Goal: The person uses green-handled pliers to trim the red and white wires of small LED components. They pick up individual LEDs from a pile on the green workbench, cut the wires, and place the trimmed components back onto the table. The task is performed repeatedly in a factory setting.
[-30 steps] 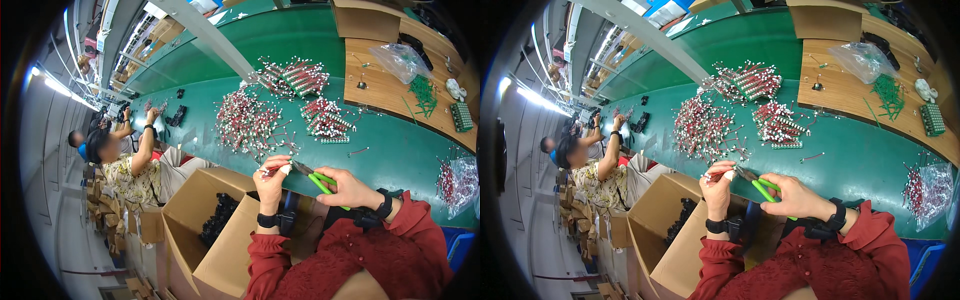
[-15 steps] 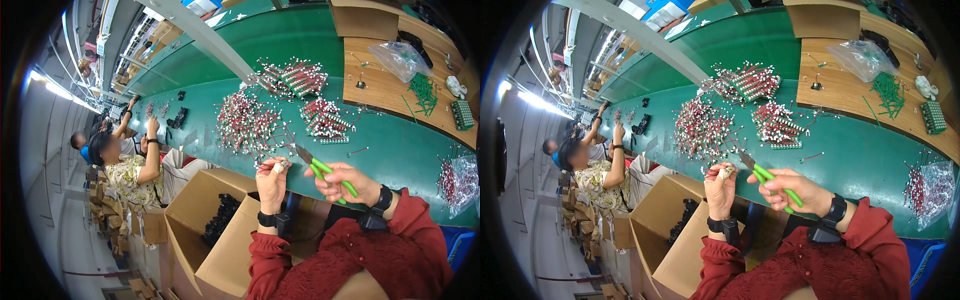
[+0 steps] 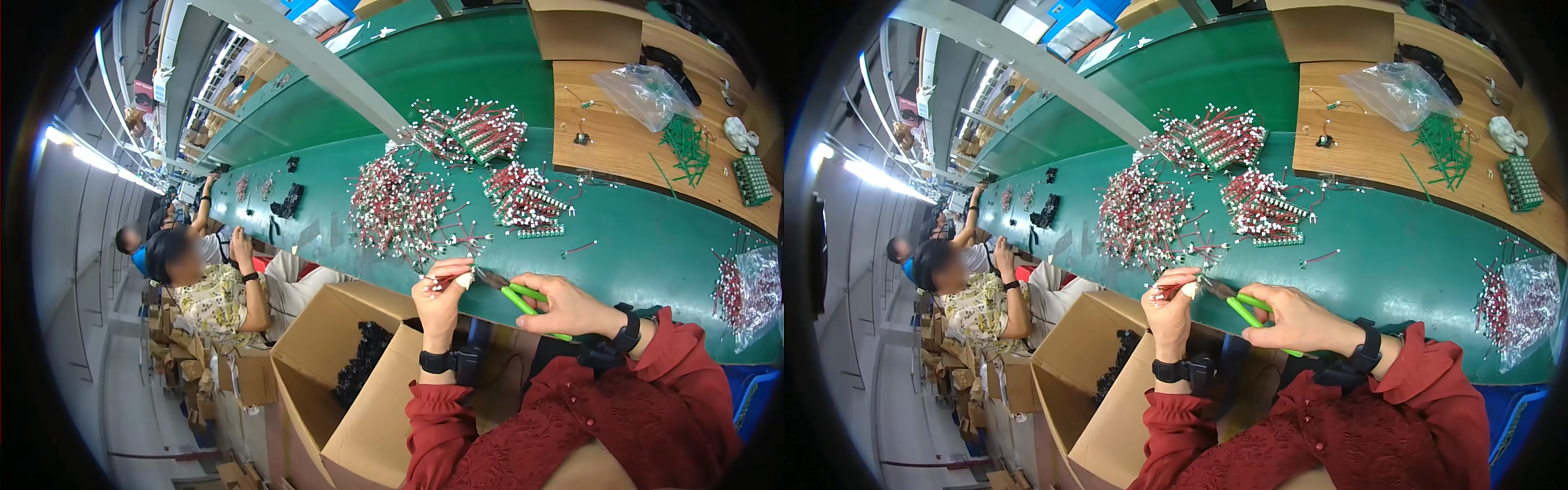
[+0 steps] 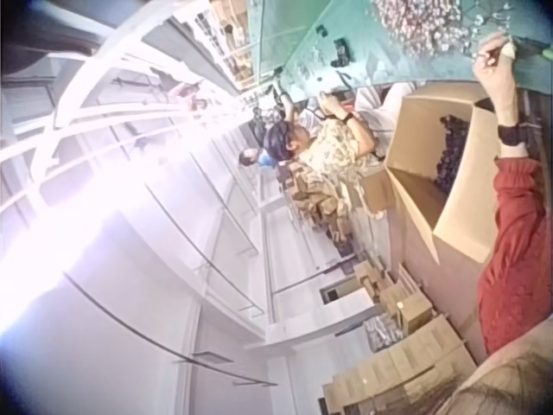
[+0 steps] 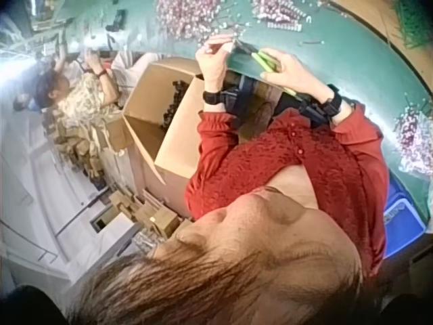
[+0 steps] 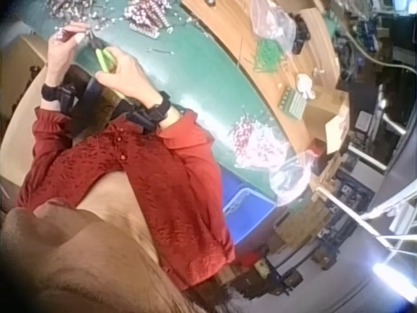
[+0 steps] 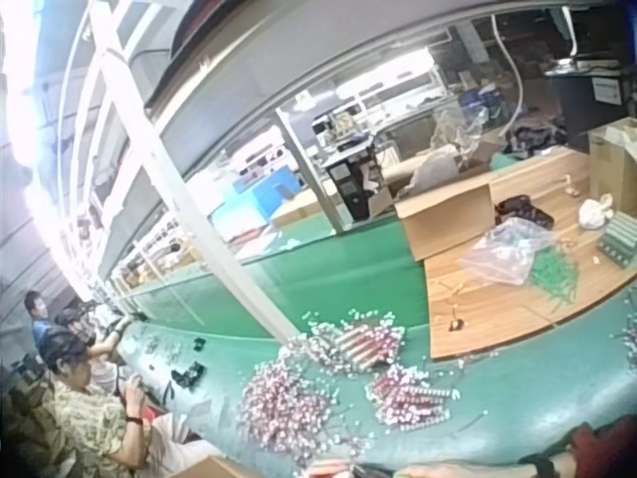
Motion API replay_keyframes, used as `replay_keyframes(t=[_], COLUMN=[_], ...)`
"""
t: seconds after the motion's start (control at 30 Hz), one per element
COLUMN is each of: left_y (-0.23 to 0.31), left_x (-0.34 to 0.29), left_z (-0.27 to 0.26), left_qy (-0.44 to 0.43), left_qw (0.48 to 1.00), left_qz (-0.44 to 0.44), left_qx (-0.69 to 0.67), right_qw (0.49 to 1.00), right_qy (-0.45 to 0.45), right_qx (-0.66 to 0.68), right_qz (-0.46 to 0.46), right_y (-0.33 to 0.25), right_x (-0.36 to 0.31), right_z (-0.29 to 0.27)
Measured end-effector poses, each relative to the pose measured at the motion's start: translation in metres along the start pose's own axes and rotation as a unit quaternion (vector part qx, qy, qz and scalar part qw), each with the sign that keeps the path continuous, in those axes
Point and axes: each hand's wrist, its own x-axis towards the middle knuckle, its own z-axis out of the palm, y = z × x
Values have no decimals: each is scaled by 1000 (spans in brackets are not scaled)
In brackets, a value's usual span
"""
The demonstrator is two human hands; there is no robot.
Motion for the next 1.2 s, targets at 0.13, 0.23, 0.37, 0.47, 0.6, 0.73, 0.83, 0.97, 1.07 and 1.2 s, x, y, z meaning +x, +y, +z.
replay_keyframes(t=[0.13, 0.23, 0.37, 0.47, 0.6, 0.73, 0.83, 0.97, 1.07, 1.2], left_y=[-4, -7, -17, -8, -1, -7, -3, 4, 6, 6], left_x=[-1, -3, -4, -3, -2, -2, -1, 3, 5, 6], left_z=[2, 7, 0, 12, 16, 9, 8, 5, 4, 3], left_qy=[-12, 21, 51, 77, 75, 75, 54, 19, 17, 15], left_qw=[993, 965, 943, 951, 965, 984, 991, 999, 1000, 1000], left_qz=[-6, -36, -87, -112, -109, -74, -38, -2, 14, 24], left_qx=[-117, -258, -316, -279, -226, -146, -118, -31, -7, 0], right_qw=[986, 892, 843, 928, 975, 994, 999, 1000, 998, 996], right_qy=[-52, -140, -118, -58, -14, 11, 23, 20, 33, -14], right_qx=[157, 411, 513, 352, 213, 101, 39, 9, 44, 62], right_qz=[15, 123, 112, 107, 57, 33, 13, 3, -6, 68], right_y=[5, -14, -16, -15, -1, 3, 3, 2, 5, -9], right_x=[-2, -3, 4, 8, 7, 2, 2, 0, -2, -4], right_z=[-4, -5, -9, -8, 1, 4, 3, -3, -1, -7])
